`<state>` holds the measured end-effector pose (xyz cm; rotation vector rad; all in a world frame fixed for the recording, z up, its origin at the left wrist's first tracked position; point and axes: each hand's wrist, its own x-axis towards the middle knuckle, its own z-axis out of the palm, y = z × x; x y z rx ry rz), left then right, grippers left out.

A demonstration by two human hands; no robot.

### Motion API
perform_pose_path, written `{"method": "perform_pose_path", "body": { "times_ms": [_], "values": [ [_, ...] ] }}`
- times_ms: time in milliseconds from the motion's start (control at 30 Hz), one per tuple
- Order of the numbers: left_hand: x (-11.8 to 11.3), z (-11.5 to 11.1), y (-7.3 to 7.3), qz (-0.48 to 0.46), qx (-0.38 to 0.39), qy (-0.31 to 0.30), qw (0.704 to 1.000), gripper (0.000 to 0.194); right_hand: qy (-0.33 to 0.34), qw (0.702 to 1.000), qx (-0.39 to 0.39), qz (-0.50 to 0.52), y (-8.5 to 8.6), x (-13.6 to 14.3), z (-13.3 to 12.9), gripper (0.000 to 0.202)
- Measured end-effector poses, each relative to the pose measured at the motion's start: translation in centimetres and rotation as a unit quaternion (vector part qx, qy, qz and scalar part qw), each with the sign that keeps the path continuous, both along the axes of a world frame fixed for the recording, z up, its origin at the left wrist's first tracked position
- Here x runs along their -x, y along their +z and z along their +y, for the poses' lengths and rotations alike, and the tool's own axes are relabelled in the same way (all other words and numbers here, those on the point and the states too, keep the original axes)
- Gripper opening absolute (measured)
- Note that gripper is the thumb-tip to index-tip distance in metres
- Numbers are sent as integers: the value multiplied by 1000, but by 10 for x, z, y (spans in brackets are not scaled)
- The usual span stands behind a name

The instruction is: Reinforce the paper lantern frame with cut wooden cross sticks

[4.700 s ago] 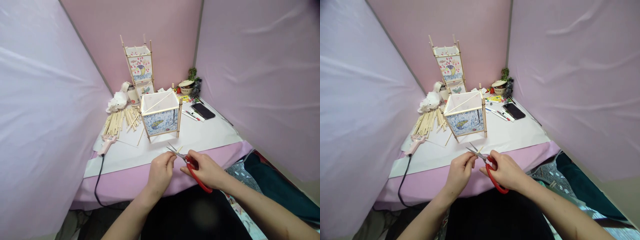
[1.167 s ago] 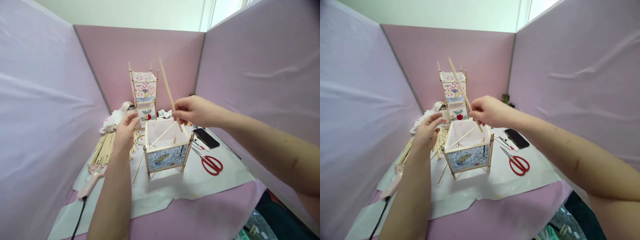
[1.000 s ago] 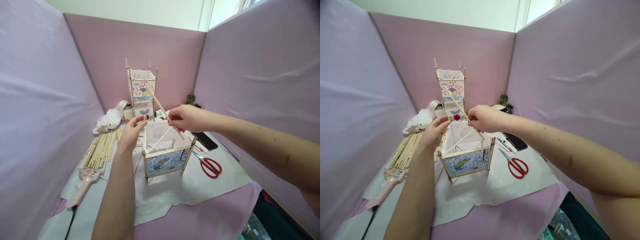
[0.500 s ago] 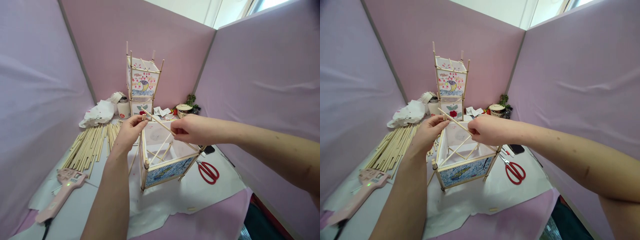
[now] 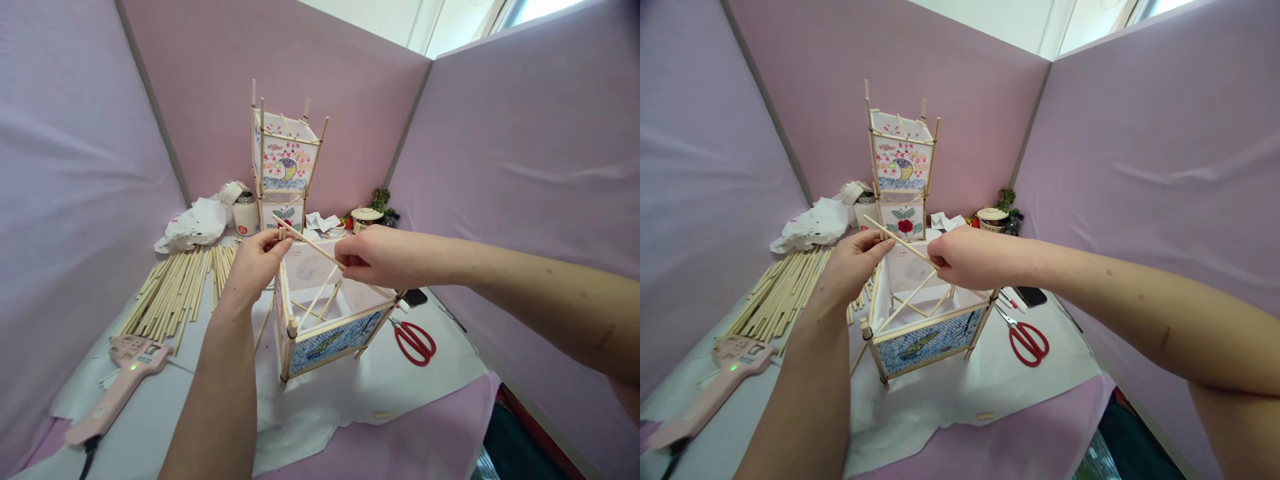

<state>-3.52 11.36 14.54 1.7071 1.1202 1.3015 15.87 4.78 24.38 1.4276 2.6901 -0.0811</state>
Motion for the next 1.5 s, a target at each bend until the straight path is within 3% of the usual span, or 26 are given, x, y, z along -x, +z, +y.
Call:
{"method": "perform_pose_path", "body": {
  "times_ms": [233, 467, 800, 1300, 1500],
  "values": [
    [3, 2, -4, -8, -5, -5, 1000, 20, 0, 999, 26, -40, -2, 1, -1, 13],
    [17, 8, -10, -101, 105, -125, 981, 25, -3, 998, 35, -61, -5, 3, 1, 15],
    [24, 4, -9, -118, 128, -174, 969, 22, -31, 992, 35, -120, -6, 8, 4, 17],
    [28, 2, -5, -139, 162, -174, 961, 17, -33, 973, 77, -215, 2, 13, 7, 17],
    [27, 5, -8, -134, 172, -158, 963, 28, -34, 970, 87, -225, 5, 18, 10, 14]
  ]
}}
